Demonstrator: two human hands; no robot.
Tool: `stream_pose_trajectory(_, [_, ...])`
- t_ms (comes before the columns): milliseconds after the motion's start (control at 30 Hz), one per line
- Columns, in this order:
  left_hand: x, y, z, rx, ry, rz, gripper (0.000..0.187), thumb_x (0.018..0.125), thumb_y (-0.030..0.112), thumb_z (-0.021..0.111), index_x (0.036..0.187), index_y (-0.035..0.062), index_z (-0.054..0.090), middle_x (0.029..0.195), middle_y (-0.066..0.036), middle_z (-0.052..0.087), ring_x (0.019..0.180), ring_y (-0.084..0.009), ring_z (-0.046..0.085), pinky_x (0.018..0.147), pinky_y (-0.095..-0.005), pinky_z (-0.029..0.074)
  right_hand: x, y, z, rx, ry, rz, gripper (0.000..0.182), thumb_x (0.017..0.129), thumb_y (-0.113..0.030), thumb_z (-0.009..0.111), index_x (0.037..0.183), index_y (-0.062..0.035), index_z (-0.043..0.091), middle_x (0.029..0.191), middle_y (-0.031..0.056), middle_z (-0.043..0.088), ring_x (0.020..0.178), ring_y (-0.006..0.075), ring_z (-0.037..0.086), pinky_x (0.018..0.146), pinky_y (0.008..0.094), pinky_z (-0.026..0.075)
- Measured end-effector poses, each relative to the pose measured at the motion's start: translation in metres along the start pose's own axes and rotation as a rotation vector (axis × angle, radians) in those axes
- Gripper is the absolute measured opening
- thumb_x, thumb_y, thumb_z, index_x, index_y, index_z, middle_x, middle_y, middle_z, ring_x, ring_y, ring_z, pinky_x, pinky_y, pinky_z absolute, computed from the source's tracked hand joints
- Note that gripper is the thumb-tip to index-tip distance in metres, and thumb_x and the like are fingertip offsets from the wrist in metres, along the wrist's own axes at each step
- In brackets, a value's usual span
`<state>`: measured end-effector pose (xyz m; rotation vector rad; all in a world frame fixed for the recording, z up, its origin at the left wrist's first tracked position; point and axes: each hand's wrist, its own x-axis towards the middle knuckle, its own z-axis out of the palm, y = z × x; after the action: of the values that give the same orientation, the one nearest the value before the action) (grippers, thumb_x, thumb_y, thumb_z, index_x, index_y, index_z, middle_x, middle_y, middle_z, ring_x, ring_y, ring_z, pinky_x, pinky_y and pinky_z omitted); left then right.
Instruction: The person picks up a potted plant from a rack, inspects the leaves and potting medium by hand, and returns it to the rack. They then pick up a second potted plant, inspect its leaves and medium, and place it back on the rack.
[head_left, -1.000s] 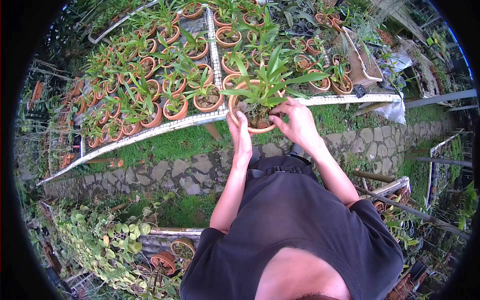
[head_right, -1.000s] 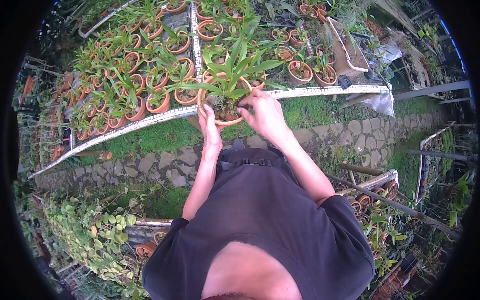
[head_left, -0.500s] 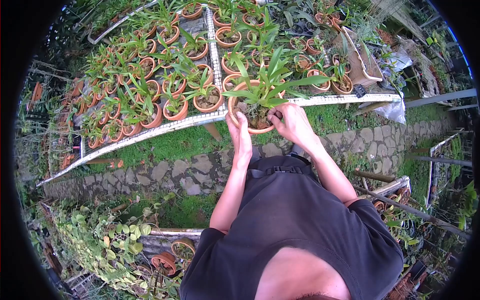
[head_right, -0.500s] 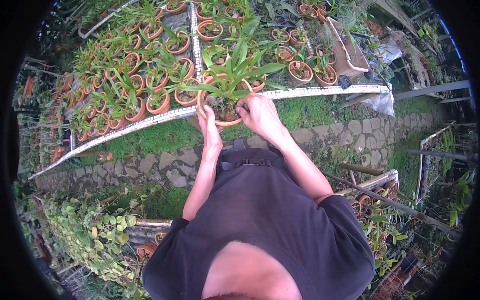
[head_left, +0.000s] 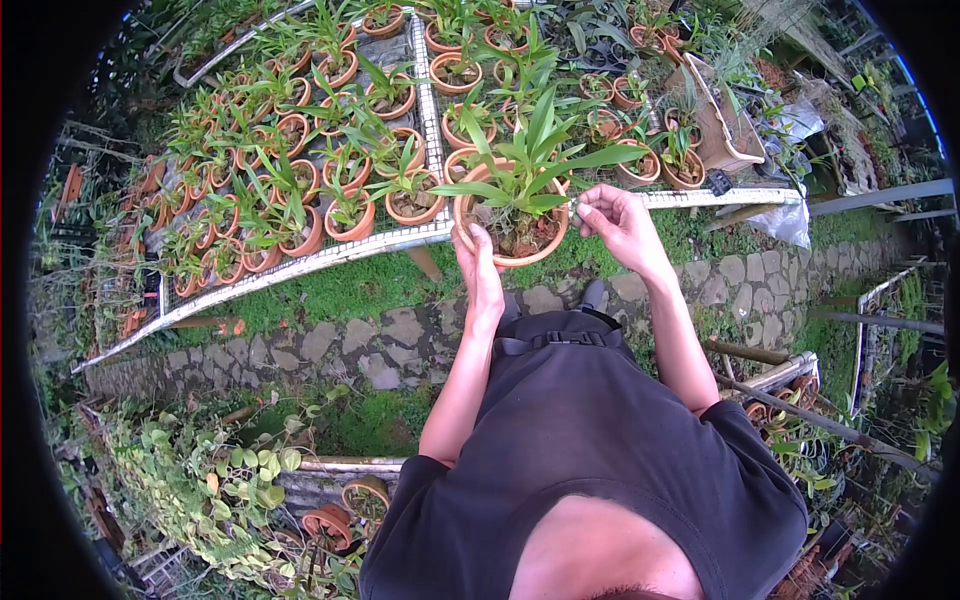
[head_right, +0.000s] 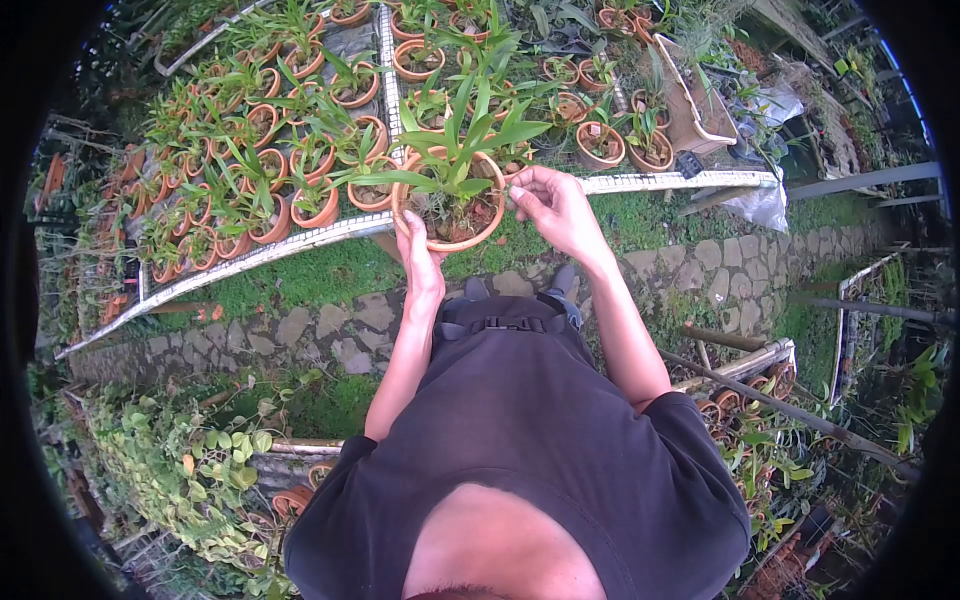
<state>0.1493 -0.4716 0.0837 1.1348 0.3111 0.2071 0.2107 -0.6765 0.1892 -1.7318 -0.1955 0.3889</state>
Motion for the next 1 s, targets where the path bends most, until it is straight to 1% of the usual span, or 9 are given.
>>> stream_pose_trajectory(200, [0.001,-0.005,-0.002,-0.01,0.027,0.002,0.068,0.103,0.047,0.044,0.155,0.015,0.014,0.151,-0.014,0.033,0.132,-0.0284,0.049,0.097,-0.0445,0.056,-0.007,0.002,-0.012,0.008,0.041,0.007,0.009,0.096,-0.007,0.06,0.099,0.0006,0.065,0.08,0.0044,0.068,0.069,0.0101,0.062,0.066,0.0243,0.049])
stream_pose_trajectory(300, [-0.002,-0.004,-0.002,-0.009,0.053,-0.017,0.068,0.103,0.047,0.044,0.155,0.0136,0.015,0.151,-0.014,0.033,0.131,-0.0278,0.05,0.096,-0.043,0.056,-0.018,-0.011,-0.028,-0.629,0.121,-0.046,0.012,0.092,-0.007,0.064,0.098,0.0016,0.069,0.081,0.0111,0.069,0.073,0.0196,0.067,0.07,0.0317,0.051])
stream_pose_trajectory(333, [-0.003,-0.002,-0.003,-0.006,0.069,-0.036,0.068,0.103,0.046,0.044,0.155,0.0128,0.015,0.151,-0.014,0.033,0.131,-0.0273,0.049,0.097,-0.0426,0.055,-0.023,-0.003,-0.031,-0.902,0.192,-0.166,0.016,0.088,-0.009,0.066,0.099,0.0012,0.072,0.087,0.0165,0.069,0.082,0.0276,0.069,0.075,0.0384,0.052])
stream_pose_trajectory(400, [-0.005,0.001,-0.001,0.001,0.092,-0.078,0.068,0.103,0.046,0.045,0.154,0.0113,0.016,0.15,-0.013,0.033,0.132,-0.0263,0.048,0.1,-0.0417,0.054,-0.025,-0.011,-0.024,-0.895,0.213,-0.182,0.017,0.087,-0.009,0.067,0.1,0.001,0.072,0.091,0.0166,0.069,0.085,0.0279,0.069,0.076,0.0392,0.052])
stream_pose_trajectory(500, [-0.01,0.011,0.014,-0.001,0.121,-0.013,0.063,0.104,0.045,0.046,0.148,0.0048,0.027,0.124,-0.005,0.045,0.106,-0.0134,0.045,0.095,-0.0293,0.038,-0.019,-0.022,0.0,-0.649,0.093,-0.241,0.015,0.085,-0.007,0.07,0.098,0.0008,0.073,0.095,0.0156,0.069,0.083,0.0262,0.069,0.076,0.0381,0.053])
stream_pose_trajectory(600, [-0.008,0.006,0.018,-0.048,0.089,0.072,0.06,0.104,0.041,0.047,0.146,0.0029,0.028,0.122,-0.005,0.045,0.104,-0.0131,0.045,0.094,-0.0296,0.038,-0.015,-0.017,0.029,-0.657,0.039,-0.274,0.016,0.082,-0.011,0.072,0.094,-0.0008,0.074,0.087,0.015,0.07,0.078,0.0283,0.069,0.073,0.0384,0.054])
stream_pose_trajectory(767, [-0.011,0.009,0.019,-0.047,0.087,0.083,0.059,0.104,0.038,0.048,0.145,0.0014,0.028,0.132,-0.009,0.045,0.118,-0.0165,0.045,0.102,-0.0338,0.037,-0.014,-0.017,0.046,-0.743,0.027,-0.187,0.017,0.078,-0.013,0.074,0.091,-0.0016,0.074,0.082,0.0153,0.07,0.076,0.0308,0.068,0.071,0.0414,0.053])
stream_pose_trajectory(900, [-0.015,0.014,0.018,0.032,0.099,0.127,0.058,0.104,0.037,0.049,0.145,0.0015,0.029,0.137,-0.013,0.044,0.125,-0.019,0.043,0.106,-0.0363,0.035,-0.015,-0.011,0.056,-0.71,0.134,-0.274,0.013,0.078,-0.009,0.073,0.087,-0.0001,0.072,0.075,0.0151,0.066,0.072,0.0314,0.067,0.069,0.0413,0.052])
stream_pose_trajectory(1000, [-0.015,0.012,0.011,0.103,0.085,0.046,0.075,0.102,0.05,0.047,0.156,0.0087,0.015,0.147,-0.011,0.035,0.131,-0.0203,0.039,0.105,-0.0388,0.04,-0.015,-0.006,0.059,-0.664,0.155,-0.34,0.012,0.077,-0.006,0.071,0.087,0.0012,0.071,0.072,0.0152,0.064,0.068,0.0317,0.065,0.066,0.0409,0.051])
